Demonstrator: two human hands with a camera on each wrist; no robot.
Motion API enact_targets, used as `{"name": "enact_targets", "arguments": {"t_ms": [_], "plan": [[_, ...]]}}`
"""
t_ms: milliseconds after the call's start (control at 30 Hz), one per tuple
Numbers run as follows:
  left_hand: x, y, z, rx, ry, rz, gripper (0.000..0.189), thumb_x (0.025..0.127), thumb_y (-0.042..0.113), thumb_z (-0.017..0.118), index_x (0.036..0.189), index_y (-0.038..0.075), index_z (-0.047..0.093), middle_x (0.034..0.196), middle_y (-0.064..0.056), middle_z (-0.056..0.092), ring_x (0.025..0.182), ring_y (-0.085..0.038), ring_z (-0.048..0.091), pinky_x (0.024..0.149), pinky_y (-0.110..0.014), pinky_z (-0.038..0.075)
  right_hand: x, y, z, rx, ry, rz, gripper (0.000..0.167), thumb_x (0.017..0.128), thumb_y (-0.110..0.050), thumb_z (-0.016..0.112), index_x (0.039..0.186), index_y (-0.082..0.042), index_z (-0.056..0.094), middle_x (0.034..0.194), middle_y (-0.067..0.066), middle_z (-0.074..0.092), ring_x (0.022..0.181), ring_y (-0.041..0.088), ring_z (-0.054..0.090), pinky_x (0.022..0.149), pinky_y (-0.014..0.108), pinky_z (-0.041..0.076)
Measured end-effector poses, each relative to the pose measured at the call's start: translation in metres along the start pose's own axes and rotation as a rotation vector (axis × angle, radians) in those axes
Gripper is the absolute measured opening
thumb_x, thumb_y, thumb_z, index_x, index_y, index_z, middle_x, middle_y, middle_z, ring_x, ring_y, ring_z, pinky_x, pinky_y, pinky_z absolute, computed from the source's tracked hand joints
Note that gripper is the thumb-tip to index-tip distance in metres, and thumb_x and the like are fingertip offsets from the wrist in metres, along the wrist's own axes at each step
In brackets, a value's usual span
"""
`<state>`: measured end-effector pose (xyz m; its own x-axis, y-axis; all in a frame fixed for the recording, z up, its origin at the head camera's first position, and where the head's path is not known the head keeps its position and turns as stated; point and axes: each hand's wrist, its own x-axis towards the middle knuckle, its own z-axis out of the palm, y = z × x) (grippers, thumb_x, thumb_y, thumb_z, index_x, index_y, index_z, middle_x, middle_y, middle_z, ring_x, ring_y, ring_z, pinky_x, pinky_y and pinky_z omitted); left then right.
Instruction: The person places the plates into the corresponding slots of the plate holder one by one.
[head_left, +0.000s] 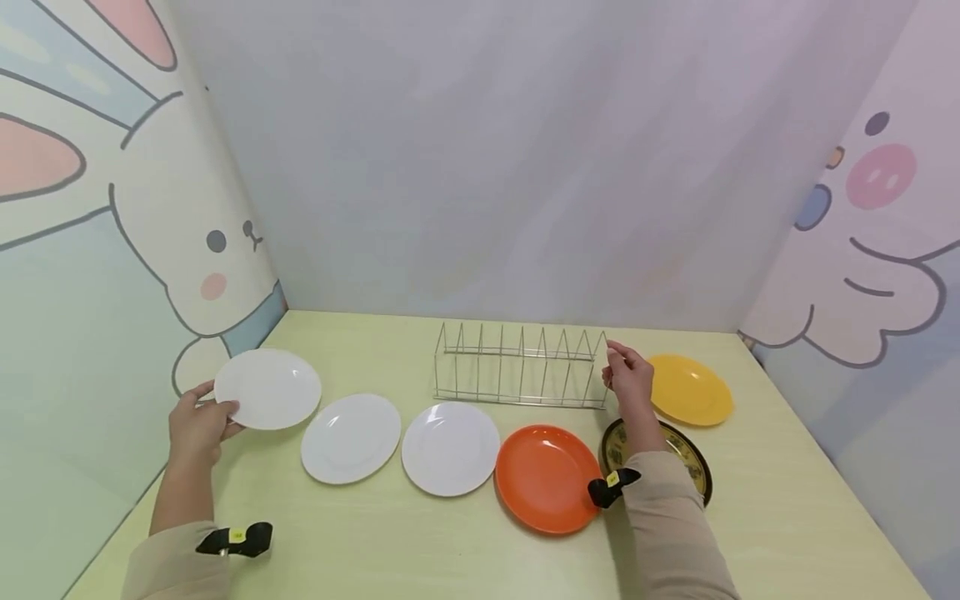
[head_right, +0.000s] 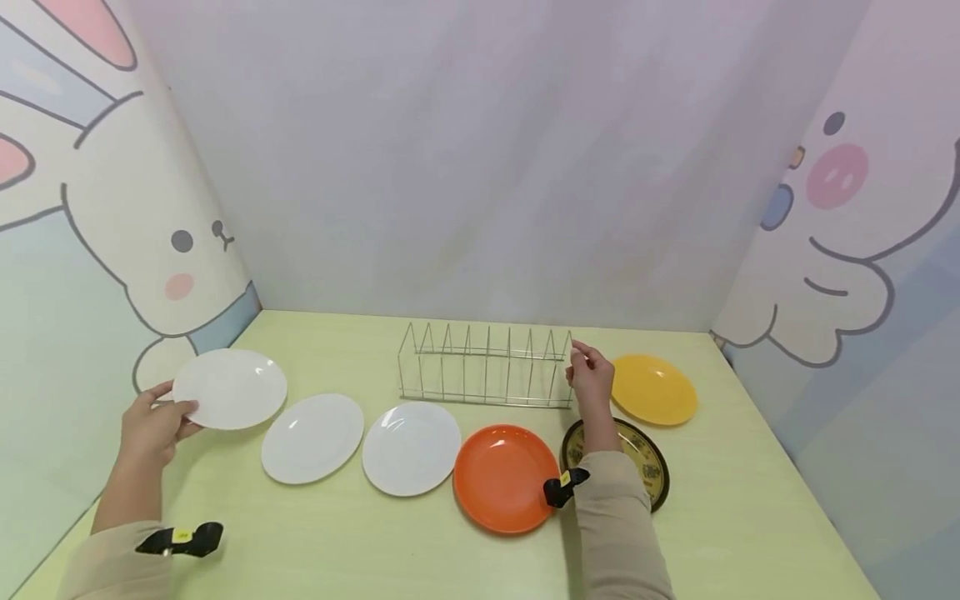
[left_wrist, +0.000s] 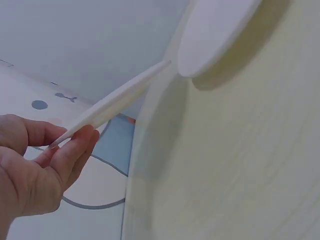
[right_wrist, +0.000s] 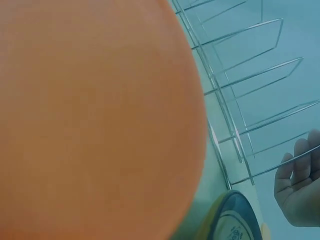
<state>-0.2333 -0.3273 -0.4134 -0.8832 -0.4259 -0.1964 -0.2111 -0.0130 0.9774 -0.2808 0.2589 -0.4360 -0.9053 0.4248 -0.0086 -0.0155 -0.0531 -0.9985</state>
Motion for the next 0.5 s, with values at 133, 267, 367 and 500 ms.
{"name": "enact_targets", "arguments": {"t_ms": [133, 267, 367, 500], "plan": [[-0.007, 0.012, 0.004, -0.014, 0.022, 0.029, 0.066, 0.09, -0.005, 0.047, 0.147, 0.003, 0.015, 0.119, -0.026, 0.038, 0.059, -0.005, 0.061, 0.061, -0.028, 0.054, 0.002, 0.0, -0.002, -0.015, -0.005, -0.005, 0.035, 0.096, -0.021, 0.054, 0.127, -0.005, 0.057, 0.067, 0.001, 0.051, 0.057, 0.01, 0.052, 0.056, 0.025, 0.047], [-0.01, 0.016, 0.004, 0.0, 0.019, 0.052, 0.065, 0.091, -0.003, 0.048, 0.148, 0.004, 0.017, 0.12, -0.025, 0.038, 0.061, -0.003, 0.06, 0.061, -0.027, 0.054, 0.0, 0.0, -0.003, -0.016, -0.003, 0.008, 0.034, 0.096, -0.023, 0.053, 0.126, -0.009, 0.058, 0.071, 0.003, 0.05, 0.06, 0.01, 0.052, 0.057, 0.024, 0.047], [-0.012, 0.015, 0.002, -0.022, 0.011, 0.04, 0.065, 0.091, -0.002, 0.047, 0.148, 0.005, 0.016, 0.118, -0.023, 0.039, 0.062, -0.003, 0.061, 0.061, -0.027, 0.054, -0.001, 0.002, -0.002, -0.021, -0.006, 0.005, 0.034, 0.096, -0.024, 0.053, 0.126, -0.009, 0.058, 0.071, 0.003, 0.051, 0.061, 0.011, 0.053, 0.058, 0.025, 0.047], [-0.019, 0.018, 0.003, -0.105, -0.001, 0.021, 0.066, 0.091, -0.003, 0.049, 0.148, 0.007, 0.017, 0.111, -0.018, 0.042, 0.063, -0.004, 0.062, 0.063, -0.027, 0.054, -0.001, 0.002, -0.001, -0.031, -0.015, -0.002, 0.035, 0.096, -0.025, 0.053, 0.126, -0.009, 0.058, 0.069, 0.002, 0.051, 0.061, 0.011, 0.053, 0.06, 0.027, 0.048]]}}
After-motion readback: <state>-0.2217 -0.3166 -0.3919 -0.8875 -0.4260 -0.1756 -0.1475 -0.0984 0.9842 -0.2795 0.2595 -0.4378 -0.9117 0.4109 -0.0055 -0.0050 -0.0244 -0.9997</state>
